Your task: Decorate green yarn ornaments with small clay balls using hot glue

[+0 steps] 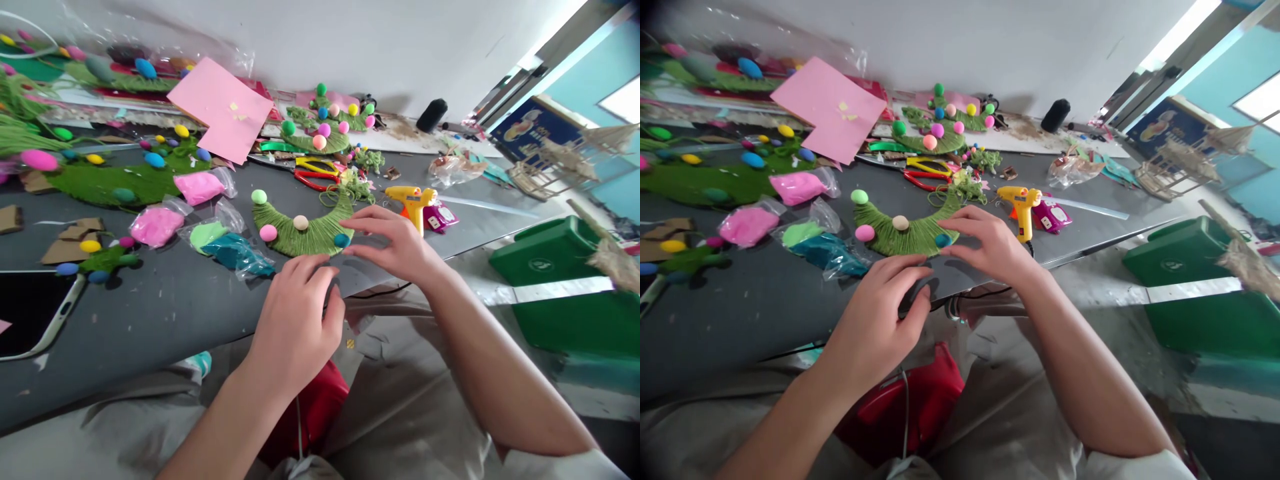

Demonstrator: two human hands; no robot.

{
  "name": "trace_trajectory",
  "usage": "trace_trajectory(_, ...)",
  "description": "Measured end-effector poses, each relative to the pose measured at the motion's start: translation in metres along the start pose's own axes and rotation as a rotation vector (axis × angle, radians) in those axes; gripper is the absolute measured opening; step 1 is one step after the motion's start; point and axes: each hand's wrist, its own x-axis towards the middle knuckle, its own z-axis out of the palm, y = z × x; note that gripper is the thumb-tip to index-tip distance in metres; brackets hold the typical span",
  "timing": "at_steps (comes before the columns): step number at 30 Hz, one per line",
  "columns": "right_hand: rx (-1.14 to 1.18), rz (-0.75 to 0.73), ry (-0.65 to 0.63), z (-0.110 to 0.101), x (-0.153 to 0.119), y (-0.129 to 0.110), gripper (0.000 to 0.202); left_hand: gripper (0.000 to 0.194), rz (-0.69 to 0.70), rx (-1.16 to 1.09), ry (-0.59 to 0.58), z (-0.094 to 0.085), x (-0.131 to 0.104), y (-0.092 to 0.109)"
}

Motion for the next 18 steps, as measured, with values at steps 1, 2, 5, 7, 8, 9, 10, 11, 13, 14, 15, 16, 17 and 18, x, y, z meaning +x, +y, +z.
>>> trace_trajectory(1, 0.006, 0.017, 0.016, -0.002, -0.001, 0.001, 0.038, 0.022, -0.002, -0.006, 0.002, 0.0, 0.0, 0.0)
trace_trajectory(2, 0.004, 0.037, 0.022, -0.003, -0.002, 0.002, 0.036, 0.022, -0.003, -0.011, 0.001, 0.0, -0.001, 0.0)
trace_trajectory(5, 0.0, 0.054, -0.006, -0.004, -0.001, 0.003, 0.029, 0.023, -0.006, -0.019, -0.01, 0.002, -0.002, 0.0)
trace_trajectory(7, 0.007, 0.031, -0.028, -0.002, 0.001, 0.003, 0.026, 0.023, -0.008, -0.028, -0.021, 0.003, -0.002, 0.0)
trace_trajectory(8, 0.007, 0.025, -0.038, 0.0, 0.001, 0.004, 0.025, 0.023, -0.01, -0.035, -0.027, 0.004, -0.002, 0.0)
trace_trajectory(9, 0.004, 0.021, -0.043, 0.001, 0.002, 0.004, 0.024, 0.023, -0.011, -0.04, -0.031, 0.004, -0.002, 0.0)
trace_trajectory(10, 0.0, 0.024, -0.043, 0.003, 0.002, 0.004, 0.023, 0.023, -0.012, -0.045, -0.034, 0.004, -0.002, 0.0)
trace_trajectory(11, -0.004, 0.031, -0.043, 0.004, 0.003, 0.004, 0.022, 0.023, -0.011, -0.049, -0.036, 0.004, -0.002, 0.0)
trace_trajectory(13, -0.007, 0.045, -0.044, 0.004, 0.003, 0.004, 0.021, 0.023, -0.006, -0.056, -0.037, 0.004, -0.002, 0.0)
trace_trajectory(14, 0.0, 0.054, -0.047, 0.003, 0.003, 0.004, 0.023, 0.023, -0.005, -0.059, -0.036, 0.003, -0.003, 0.0)
trace_trajectory(15, 0.017, 0.066, -0.046, 0.002, 0.003, 0.003, 0.026, 0.023, -0.002, -0.064, -0.035, 0.002, -0.003, 0.0)
trace_trajectory(16, 0.042, 0.081, -0.037, 0.0, 0.003, 0.001, 0.03, 0.023, -0.005, -0.072, -0.04, 0.001, -0.003, 0.001)
trace_trajectory(17, 0.07, 0.095, -0.01, -0.002, 0.004, -0.002, 0.033, 0.023, -0.011, -0.091, -0.042, 0.0, -0.003, 0.002)
trace_trajectory(18, 0.096, 0.106, 0.034, -0.003, 0.006, -0.006, 0.035, 0.022, -0.024, -0.119, -0.044, -0.001, -0.004, 0.003)
